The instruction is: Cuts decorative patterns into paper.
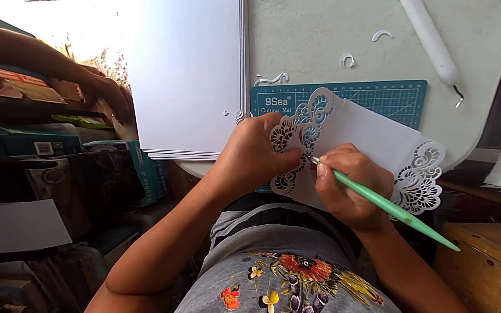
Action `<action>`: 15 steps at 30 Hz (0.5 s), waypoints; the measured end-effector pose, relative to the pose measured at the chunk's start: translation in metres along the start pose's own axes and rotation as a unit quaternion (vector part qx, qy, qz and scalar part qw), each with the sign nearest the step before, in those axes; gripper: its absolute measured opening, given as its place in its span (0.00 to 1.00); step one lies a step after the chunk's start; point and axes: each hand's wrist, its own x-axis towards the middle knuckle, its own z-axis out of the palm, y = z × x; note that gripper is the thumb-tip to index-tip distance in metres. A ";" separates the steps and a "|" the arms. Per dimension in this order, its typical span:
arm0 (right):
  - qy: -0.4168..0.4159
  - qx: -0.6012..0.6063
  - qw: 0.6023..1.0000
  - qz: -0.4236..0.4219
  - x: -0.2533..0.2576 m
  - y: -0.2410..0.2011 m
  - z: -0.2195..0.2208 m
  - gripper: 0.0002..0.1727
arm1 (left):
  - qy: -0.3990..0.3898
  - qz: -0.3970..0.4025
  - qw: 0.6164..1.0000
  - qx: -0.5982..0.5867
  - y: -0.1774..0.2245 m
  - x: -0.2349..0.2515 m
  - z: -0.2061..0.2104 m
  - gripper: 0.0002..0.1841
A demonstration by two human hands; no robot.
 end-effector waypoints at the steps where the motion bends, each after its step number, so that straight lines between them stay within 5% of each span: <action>1: 0.001 0.003 1.000 0.001 0.000 0.000 0.000 0.05 | -0.001 0.000 1.000 0.000 0.000 0.000 0.000 0.11; 15: 0.017 0.027 0.999 0.040 0.001 -0.001 0.000 0.04 | -0.006 0.003 1.000 -0.002 -0.001 0.000 -0.001 0.11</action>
